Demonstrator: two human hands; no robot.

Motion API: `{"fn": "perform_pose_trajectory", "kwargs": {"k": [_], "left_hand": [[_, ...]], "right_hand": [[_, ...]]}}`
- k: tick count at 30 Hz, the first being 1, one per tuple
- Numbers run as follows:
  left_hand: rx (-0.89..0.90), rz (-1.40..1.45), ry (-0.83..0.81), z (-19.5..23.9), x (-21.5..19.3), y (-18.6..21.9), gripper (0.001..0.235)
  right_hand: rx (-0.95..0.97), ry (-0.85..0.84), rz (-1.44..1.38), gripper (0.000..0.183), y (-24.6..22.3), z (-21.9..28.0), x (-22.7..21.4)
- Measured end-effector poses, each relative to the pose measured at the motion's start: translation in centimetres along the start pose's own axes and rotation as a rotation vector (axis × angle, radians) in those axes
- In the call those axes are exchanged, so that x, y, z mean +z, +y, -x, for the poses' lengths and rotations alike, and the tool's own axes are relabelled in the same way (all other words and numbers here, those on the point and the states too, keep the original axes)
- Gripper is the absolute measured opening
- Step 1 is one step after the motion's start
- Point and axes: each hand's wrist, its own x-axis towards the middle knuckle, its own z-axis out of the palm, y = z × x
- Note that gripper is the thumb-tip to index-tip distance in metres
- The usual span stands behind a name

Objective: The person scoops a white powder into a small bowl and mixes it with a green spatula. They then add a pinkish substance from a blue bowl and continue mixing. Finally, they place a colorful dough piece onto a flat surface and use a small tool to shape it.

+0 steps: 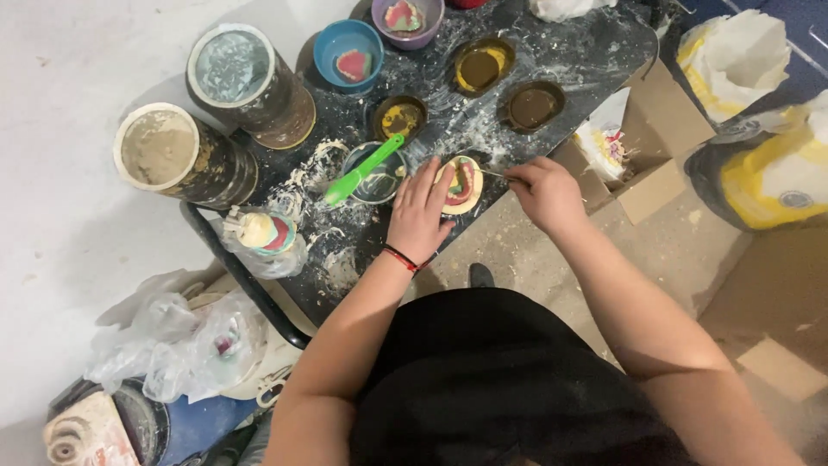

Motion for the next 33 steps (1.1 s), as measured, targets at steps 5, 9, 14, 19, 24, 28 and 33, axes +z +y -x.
{"fn": "perform_pose_trajectory", "kwargs": {"k": [5, 9, 14, 19, 24, 28, 33], "left_hand": [[0.054, -0.072, 0.027, -0.9, -0.5, 0.7, 0.119], [0.097, -0.028, -0.048, -0.3, -1.0, 0.2, 0.119], [-0.070, 0.138, -0.110, -0.5, -0.1, -0.2, 0.122], [-0.293, 0.325, -0.149, -0.5, -0.3, -0.1, 0.125], [-0.292, 0.350, -0.141, -0.1, -1.9, 0.4, 0.124], [-0.260, 0.351, -0.126, 1.4, -1.2, 0.4, 0.127], [-0.247, 0.454, -0.129, 3.3, -3.7, 1.8, 0.122]], "right_hand": [[-0.030, 0.044, 0.068, 0.024, -0.7, 1.4, 0.9], [-0.066, 0.089, 0.060, 0.021, -0.2, 2.4, 2.1], [-0.002, 0.076, 0.009, 0.019, -3.1, 3.7, 0.5], [0.067, 0.066, -0.081, 0.018, -3.7, 5.6, 2.1], [0.202, -0.018, -0.206, 0.018, -6.1, 6.4, 1.3], [0.241, -0.051, -0.295, 0.021, -6.5, 7.0, 2.7], [0.252, -0.092, -0.369, 0.022, -7.6, 6.9, 3.7]]}}
